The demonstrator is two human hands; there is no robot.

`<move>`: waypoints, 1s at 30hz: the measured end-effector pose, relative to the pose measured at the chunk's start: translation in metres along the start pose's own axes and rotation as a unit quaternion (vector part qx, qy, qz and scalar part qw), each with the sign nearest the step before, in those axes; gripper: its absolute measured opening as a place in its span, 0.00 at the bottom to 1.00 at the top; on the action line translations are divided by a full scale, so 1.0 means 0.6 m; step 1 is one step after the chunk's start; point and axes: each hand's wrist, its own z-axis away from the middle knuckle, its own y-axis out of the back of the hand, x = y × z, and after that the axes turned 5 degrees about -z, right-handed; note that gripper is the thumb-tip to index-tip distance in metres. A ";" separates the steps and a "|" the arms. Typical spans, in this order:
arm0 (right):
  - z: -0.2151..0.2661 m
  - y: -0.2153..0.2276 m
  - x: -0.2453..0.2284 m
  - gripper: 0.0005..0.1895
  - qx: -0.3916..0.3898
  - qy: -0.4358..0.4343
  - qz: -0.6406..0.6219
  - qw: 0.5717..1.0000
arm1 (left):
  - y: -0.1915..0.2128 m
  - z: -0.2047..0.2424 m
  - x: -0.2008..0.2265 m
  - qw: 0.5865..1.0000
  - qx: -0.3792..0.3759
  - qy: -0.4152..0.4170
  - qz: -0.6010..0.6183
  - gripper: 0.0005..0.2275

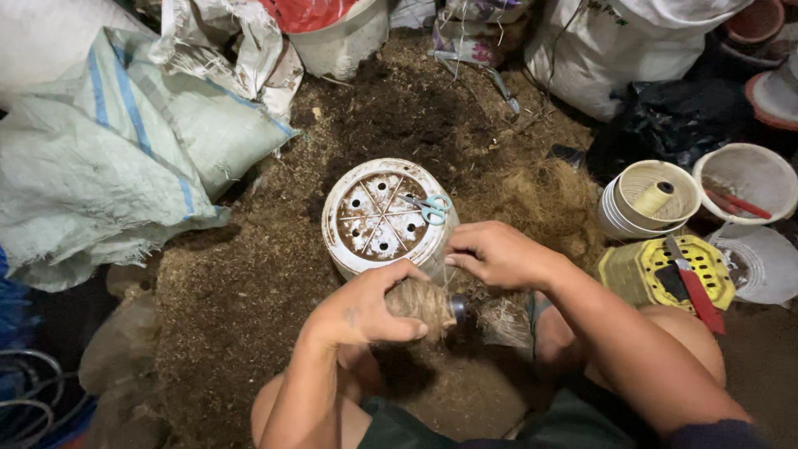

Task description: The person winds natural fiber onto a cylindrical spool using a perforated bucket as a guide. They repeatedly tie knots, trim excess fiber with scissors, and continue winding the fiber into a neat bundle.

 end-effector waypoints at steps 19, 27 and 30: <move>0.036 -0.081 0.021 0.10 0.068 -0.061 -0.266 0.960 | -0.005 -0.012 -0.031 0.949 0.303 -0.041 0.079 0.29; -0.008 -0.050 0.041 0.10 -0.023 -0.032 -0.070 0.997 | -0.011 0.001 -0.024 0.985 -0.011 -0.077 0.154 0.30; -0.008 -0.026 0.007 0.10 0.042 0.026 0.038 0.998 | -0.020 -0.015 0.001 0.995 -0.023 0.017 -0.098 0.31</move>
